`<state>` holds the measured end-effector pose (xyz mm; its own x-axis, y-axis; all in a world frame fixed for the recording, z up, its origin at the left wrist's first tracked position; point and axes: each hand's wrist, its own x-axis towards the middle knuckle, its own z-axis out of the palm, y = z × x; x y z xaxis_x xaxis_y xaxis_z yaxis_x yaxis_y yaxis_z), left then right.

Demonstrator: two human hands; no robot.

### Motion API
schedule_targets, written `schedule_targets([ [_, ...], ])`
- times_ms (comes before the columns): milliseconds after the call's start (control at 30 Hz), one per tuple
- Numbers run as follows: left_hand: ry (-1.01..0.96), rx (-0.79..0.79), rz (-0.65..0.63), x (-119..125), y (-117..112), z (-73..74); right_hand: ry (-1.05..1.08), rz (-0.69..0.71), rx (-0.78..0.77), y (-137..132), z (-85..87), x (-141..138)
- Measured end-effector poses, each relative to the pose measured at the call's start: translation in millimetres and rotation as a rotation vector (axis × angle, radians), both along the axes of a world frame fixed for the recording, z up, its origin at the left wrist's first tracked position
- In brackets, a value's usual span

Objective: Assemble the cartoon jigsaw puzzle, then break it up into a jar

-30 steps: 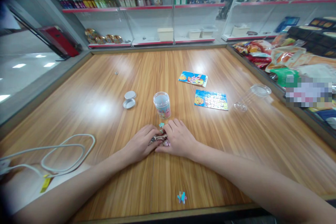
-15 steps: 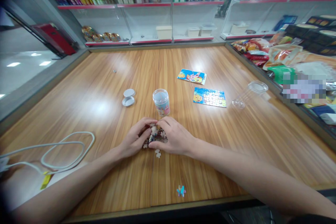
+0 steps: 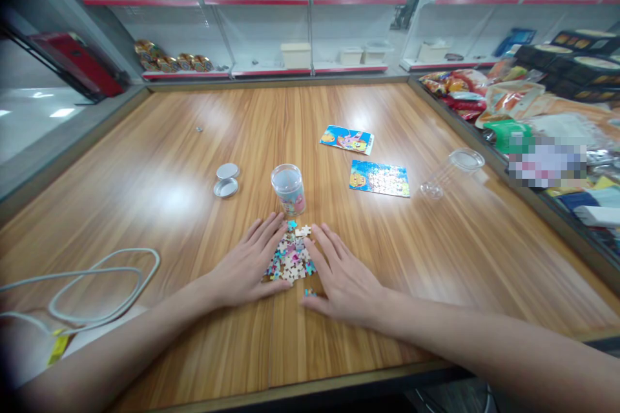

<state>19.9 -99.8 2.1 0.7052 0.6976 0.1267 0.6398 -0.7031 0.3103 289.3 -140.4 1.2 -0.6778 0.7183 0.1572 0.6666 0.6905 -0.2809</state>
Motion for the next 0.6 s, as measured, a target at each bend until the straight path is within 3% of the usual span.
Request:
schedule_targets([
  [167,-0.128,-0.045,-0.043,10.7,-5.5,1.0,0.08,0.058,0.02,29.3,-3.5,-29.8],
  [433,-0.395,-0.162,0.006,10.5,-6.4,-4.8,0.252,0.033,-0.028,38.4,-8.2,-41.9],
  [600,-0.621,-0.143,0.123,29.8,-2.7,-13.0,0.398,0.035,0.104,50.1,-24.0,-52.8],
])
